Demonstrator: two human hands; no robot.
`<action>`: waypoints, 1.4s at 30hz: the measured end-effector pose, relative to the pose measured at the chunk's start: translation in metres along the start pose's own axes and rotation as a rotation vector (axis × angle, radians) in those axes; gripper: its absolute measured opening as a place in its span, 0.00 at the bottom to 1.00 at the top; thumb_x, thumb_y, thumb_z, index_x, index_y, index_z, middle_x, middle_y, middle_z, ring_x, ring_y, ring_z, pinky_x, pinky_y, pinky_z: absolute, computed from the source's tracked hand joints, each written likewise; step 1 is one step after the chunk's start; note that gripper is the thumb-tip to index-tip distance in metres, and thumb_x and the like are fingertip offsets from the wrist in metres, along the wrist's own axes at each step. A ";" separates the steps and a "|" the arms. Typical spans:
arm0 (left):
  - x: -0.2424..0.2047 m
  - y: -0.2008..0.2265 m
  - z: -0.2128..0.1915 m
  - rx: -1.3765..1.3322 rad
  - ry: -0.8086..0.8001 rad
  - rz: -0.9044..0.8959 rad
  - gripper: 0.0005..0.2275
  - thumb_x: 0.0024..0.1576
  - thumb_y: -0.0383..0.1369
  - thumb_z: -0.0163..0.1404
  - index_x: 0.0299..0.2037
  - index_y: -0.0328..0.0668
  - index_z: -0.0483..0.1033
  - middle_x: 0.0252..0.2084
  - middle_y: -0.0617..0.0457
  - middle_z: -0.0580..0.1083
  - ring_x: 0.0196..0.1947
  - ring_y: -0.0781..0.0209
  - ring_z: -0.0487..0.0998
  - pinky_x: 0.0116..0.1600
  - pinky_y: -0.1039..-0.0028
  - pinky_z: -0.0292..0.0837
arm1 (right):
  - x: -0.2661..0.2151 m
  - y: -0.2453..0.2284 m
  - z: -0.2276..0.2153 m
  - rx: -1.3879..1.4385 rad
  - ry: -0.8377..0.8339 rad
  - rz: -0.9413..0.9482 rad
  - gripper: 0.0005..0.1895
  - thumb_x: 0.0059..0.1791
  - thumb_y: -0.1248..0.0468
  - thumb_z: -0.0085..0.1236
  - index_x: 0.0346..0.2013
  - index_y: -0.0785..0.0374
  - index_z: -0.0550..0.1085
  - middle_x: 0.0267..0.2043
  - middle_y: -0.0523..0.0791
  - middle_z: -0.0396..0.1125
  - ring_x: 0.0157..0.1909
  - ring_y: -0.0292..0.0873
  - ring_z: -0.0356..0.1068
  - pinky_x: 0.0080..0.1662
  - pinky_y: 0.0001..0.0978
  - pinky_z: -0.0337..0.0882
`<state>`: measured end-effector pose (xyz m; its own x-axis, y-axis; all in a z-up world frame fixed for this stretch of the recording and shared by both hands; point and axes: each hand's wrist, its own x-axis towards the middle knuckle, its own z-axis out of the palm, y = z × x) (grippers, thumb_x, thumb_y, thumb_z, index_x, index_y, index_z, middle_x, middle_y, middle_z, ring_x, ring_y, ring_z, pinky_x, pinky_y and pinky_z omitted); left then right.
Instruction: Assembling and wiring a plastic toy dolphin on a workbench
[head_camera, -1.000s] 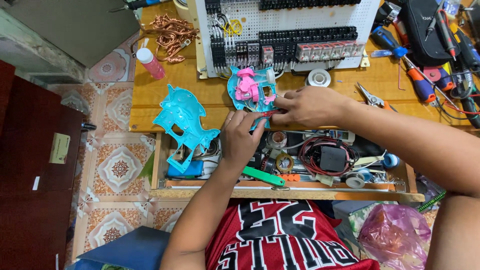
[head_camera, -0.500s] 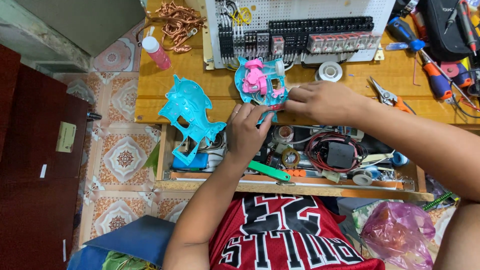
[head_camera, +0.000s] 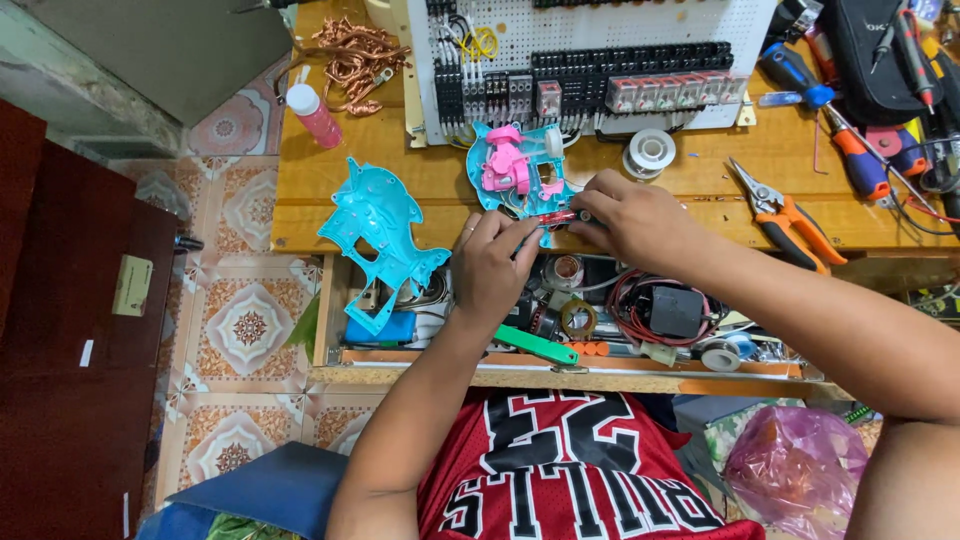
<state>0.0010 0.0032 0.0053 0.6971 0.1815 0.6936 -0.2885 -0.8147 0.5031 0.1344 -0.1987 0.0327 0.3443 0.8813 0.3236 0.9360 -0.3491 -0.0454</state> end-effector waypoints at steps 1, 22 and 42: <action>0.000 -0.001 0.001 -0.002 0.000 0.003 0.03 0.59 0.33 0.59 0.37 0.45 0.82 0.26 0.57 0.67 0.29 0.53 0.74 0.34 0.69 0.74 | 0.001 0.000 -0.001 -0.003 0.001 0.002 0.14 0.52 0.53 0.60 0.47 0.56 0.73 0.43 0.42 0.64 0.37 0.48 0.75 0.37 0.40 0.77; -0.007 -0.005 0.006 0.013 -0.037 -0.035 0.04 0.59 0.33 0.59 0.39 0.44 0.82 0.26 0.58 0.64 0.29 0.56 0.72 0.34 0.71 0.72 | -0.005 0.042 -0.062 0.103 -0.122 -0.066 0.09 0.53 0.60 0.60 0.41 0.62 0.72 0.40 0.46 0.67 0.43 0.56 0.75 0.40 0.45 0.76; -0.001 0.001 0.010 0.040 0.023 0.044 0.10 0.57 0.23 0.64 0.46 0.45 0.82 0.47 0.53 0.77 0.41 0.47 0.75 0.38 0.61 0.74 | -0.066 0.106 -0.055 0.086 -0.217 0.453 0.12 0.56 0.58 0.58 0.48 0.63 0.75 0.49 0.52 0.65 0.46 0.56 0.71 0.43 0.50 0.70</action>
<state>0.0070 -0.0033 -0.0001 0.6691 0.1573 0.7263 -0.2916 -0.8433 0.4514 0.2066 -0.3114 0.0582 0.7159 0.6964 0.0503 0.6885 -0.6922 -0.2162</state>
